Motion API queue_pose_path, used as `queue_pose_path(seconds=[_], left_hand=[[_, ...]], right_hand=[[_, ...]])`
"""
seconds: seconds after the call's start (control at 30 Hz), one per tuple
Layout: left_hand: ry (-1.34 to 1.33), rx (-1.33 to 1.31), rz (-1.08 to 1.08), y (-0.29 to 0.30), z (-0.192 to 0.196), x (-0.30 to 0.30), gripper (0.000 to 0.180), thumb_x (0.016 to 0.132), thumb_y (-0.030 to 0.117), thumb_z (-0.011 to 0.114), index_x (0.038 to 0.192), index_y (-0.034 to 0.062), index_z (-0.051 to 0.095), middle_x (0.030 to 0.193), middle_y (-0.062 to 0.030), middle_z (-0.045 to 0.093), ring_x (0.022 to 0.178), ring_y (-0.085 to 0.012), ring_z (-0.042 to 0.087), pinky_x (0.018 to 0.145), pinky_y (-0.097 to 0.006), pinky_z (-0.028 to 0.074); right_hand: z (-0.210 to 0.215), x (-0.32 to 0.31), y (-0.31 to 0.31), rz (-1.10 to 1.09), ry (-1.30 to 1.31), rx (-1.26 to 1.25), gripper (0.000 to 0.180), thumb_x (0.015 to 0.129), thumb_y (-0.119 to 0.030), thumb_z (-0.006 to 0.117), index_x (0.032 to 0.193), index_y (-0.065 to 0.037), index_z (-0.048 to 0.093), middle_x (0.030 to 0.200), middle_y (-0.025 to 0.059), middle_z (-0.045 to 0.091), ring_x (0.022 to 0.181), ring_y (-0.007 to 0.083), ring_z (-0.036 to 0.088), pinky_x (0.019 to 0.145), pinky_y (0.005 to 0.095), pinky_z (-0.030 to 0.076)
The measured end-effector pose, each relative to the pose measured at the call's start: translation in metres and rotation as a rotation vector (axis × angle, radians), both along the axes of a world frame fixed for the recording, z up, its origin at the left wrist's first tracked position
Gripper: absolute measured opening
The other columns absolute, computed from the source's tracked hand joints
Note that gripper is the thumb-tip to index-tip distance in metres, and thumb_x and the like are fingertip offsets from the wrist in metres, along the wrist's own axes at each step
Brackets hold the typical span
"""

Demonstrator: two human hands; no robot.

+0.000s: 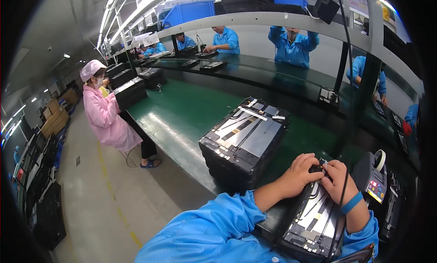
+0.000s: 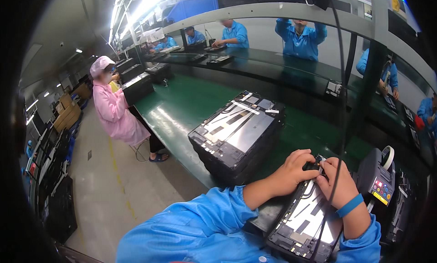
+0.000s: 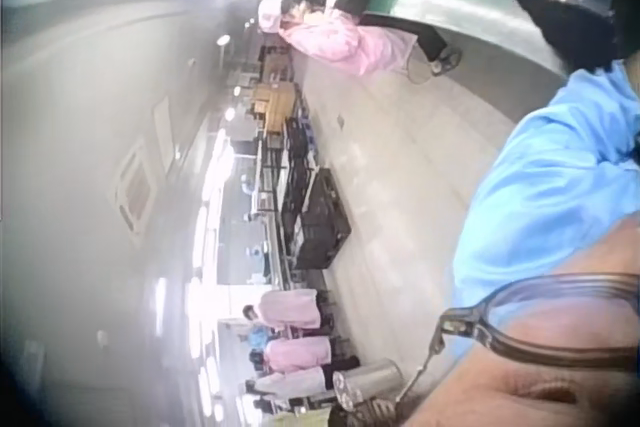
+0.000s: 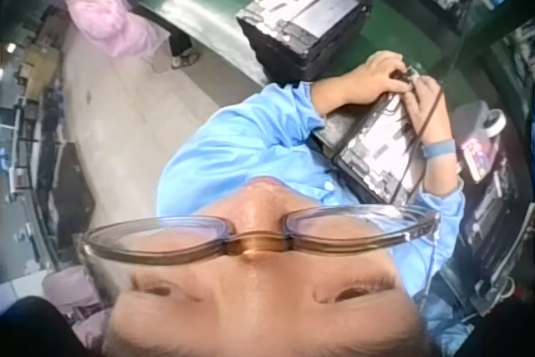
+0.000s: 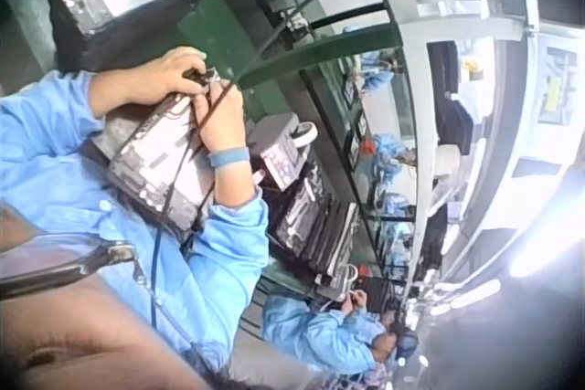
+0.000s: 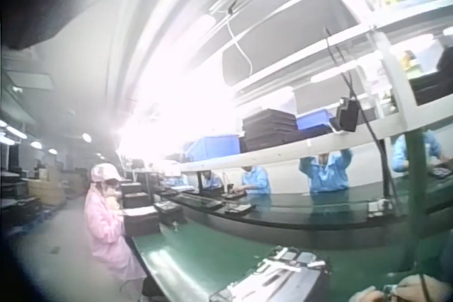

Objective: The person assembles electronic devices on a factory assembly line. They repeatedly pick up a device, apply a white adhesive strip to a specific internal component, and then place the device onto a stack. The process is repeated for multiple units.

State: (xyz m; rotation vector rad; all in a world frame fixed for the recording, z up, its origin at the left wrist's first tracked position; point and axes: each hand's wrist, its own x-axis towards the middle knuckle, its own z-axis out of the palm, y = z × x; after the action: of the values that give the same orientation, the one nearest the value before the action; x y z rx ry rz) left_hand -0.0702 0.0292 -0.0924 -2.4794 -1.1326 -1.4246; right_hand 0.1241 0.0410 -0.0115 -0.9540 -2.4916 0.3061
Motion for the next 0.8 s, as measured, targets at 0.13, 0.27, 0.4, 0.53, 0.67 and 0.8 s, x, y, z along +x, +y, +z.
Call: queue_pose_path(seconds=[0.13,0.27,0.4,0.53,0.67,0.8], left_hand=[[-0.083,-0.038,-0.007,-0.020,0.010,-0.001,0.033,0.080,0.012,0.062,0.114,0.0134,0.060,0.116,-0.0135,0.050,0.119,-0.0378,0.044,0.101,-0.047,0.034],[-0.198,-0.111,-0.290,-0.063,0.047,0.003,0.049,0.081,0.014,0.064,0.127,0.0053,0.050,0.109,-0.0130,0.055,0.105,-0.0330,0.051,0.094,-0.042,0.038],[-0.099,0.016,-0.277,-0.088,0.068,0.015,0.017,0.079,0.019,0.070,0.093,0.0096,0.064,0.084,-0.0046,0.059,0.085,-0.0249,0.056,0.078,-0.038,0.041],[-0.113,0.081,-0.280,-0.093,0.077,0.030,0.012,0.077,0.018,0.073,0.081,0.0105,0.065,0.080,-0.0034,0.059,0.082,-0.0233,0.056,0.074,-0.037,0.041],[-0.108,0.053,-0.357,-0.092,0.083,0.040,0.013,0.074,0.016,0.075,0.081,0.0100,0.065,0.080,-0.0036,0.059,0.081,-0.0237,0.057,0.074,-0.037,0.042],[-0.044,-0.008,-0.424,-0.079,0.089,0.046,0.020,0.071,0.011,0.073,0.090,0.0072,0.068,0.084,-0.0065,0.061,0.084,-0.0262,0.059,0.076,-0.039,0.043]], right_hand=[[0.010,0.011,-0.023,0.023,0.114,0.054,0.026,0.074,-0.010,0.067,0.098,0.001,0.065,0.110,0.0180,0.057,0.099,0.0353,0.056,0.088,0.0401,0.046],[0.030,0.015,-0.071,0.063,0.119,0.137,0.018,0.069,-0.010,0.068,0.086,-0.004,0.067,0.095,0.0151,0.063,0.091,0.0342,0.059,0.079,0.0424,0.047],[0.033,0.019,-0.095,0.091,0.151,0.099,0.018,0.070,-0.012,0.069,0.087,-0.006,0.068,0.086,0.0118,0.066,0.081,0.0317,0.062,0.073,0.0400,0.047],[0.015,0.029,-0.114,-0.112,0.389,0.182,0.023,0.070,-0.009,0.068,0.093,-0.004,0.068,0.080,0.0108,0.067,0.074,0.0293,0.063,0.071,0.0380,0.047],[0.014,0.045,-0.118,-0.093,0.498,0.129,0.020,0.068,-0.004,0.068,0.088,-0.004,0.064,0.081,0.0103,0.067,0.074,0.0275,0.063,0.070,0.0368,0.046],[0.012,0.060,-0.119,-0.104,0.430,0.142,0.010,0.074,-0.004,0.064,0.082,-0.004,0.059,0.082,0.0098,0.066,0.073,0.0276,0.063,0.070,0.0358,0.046]])
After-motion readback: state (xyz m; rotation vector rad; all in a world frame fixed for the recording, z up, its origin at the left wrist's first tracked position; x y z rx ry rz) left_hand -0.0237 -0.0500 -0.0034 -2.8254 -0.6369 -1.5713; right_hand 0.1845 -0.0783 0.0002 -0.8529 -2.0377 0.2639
